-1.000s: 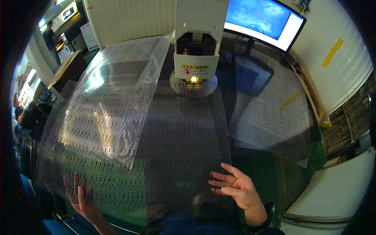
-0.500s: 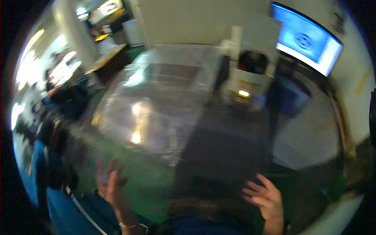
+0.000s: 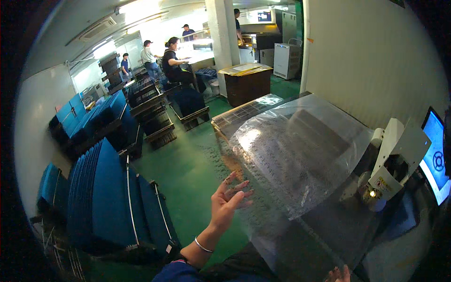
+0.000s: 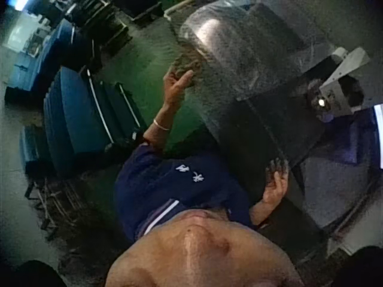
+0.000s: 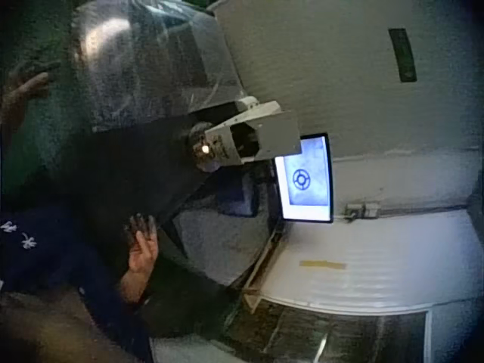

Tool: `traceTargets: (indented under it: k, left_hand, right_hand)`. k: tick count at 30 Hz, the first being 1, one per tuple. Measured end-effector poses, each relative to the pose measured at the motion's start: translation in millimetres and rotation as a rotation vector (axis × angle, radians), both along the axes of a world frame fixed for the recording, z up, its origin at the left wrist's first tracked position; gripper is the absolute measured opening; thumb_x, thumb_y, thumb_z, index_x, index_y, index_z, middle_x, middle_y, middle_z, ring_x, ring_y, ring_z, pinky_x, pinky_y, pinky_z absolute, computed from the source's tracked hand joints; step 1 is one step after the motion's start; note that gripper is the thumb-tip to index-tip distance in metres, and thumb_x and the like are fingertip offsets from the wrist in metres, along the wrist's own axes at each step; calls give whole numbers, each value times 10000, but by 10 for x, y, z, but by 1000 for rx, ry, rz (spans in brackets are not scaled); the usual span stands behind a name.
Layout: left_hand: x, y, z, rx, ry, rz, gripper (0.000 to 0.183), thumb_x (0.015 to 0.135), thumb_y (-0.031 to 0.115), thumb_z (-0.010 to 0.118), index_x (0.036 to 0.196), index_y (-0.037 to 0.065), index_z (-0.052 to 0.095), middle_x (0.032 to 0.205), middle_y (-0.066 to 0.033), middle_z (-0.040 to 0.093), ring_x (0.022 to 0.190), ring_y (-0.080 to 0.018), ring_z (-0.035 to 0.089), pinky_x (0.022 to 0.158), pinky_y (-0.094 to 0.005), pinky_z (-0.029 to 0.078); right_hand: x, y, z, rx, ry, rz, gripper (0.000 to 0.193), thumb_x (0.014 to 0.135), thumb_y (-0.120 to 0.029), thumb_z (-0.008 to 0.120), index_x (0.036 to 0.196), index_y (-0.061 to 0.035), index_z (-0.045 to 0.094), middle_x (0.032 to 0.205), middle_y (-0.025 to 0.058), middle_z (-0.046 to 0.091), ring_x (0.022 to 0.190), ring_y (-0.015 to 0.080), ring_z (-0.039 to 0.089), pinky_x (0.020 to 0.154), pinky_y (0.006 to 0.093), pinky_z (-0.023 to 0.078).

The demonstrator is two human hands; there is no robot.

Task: Inspecting a printed mesh sheet or flexible circuit using an optical inspection machine on a fabrication floor.

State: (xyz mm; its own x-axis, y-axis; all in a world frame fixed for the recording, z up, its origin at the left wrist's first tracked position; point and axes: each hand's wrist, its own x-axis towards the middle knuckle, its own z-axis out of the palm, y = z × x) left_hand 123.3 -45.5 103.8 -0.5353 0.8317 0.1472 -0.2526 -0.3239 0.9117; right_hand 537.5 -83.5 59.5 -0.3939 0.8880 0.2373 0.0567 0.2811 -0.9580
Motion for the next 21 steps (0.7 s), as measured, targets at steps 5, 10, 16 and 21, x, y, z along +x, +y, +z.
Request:
traceTargets:
  k: [5, 10, 16, 21]
  left_hand:
    - [-104, -247, 69, -76, -58, 47, 596, 815, 88, 587, 1331, 41, 292, 1168, -228, 525, 954, -312, 603, 700, -374, 539]
    - [-558, -741, 56, -285, -6, 276, 554, 791, 72, 592, 1283, 57, 337, 956, -158, 617, 777, -251, 629, 625, -333, 522]
    - [-681, -955, -344, -93, 61, 304, 506, 859, 77, 546, 1317, 143, 341, 1040, -109, 567, 877, -180, 581, 662, -280, 488]
    - [41, -825, -195, -132, -69, 62, 575, 843, 146, 594, 1341, 163, 308, 1041, -151, 582, 804, -197, 605, 612, -268, 475]
  right_hand:
    - [-466, -181, 535, -759, 307, -239, 514, 899, -67, 440, 1367, -3, 236, 1220, 200, 493, 1038, 302, 546, 899, 401, 451]
    - [-760, -315, 423, -741, 214, -70, 594, 871, -63, 505, 1385, -90, 210, 1159, 170, 531, 960, 252, 586, 755, 343, 520]
    - [-753, -343, 404, -613, 149, -65, 465, 875, 24, 425, 1318, 3, 287, 1260, 221, 442, 950, 323, 600, 782, 390, 530]
    - [18, -586, 639, -511, 207, -441, 387, 885, -22, 445, 1266, -40, 381, 997, 194, 618, 803, 303, 646, 636, 388, 560]
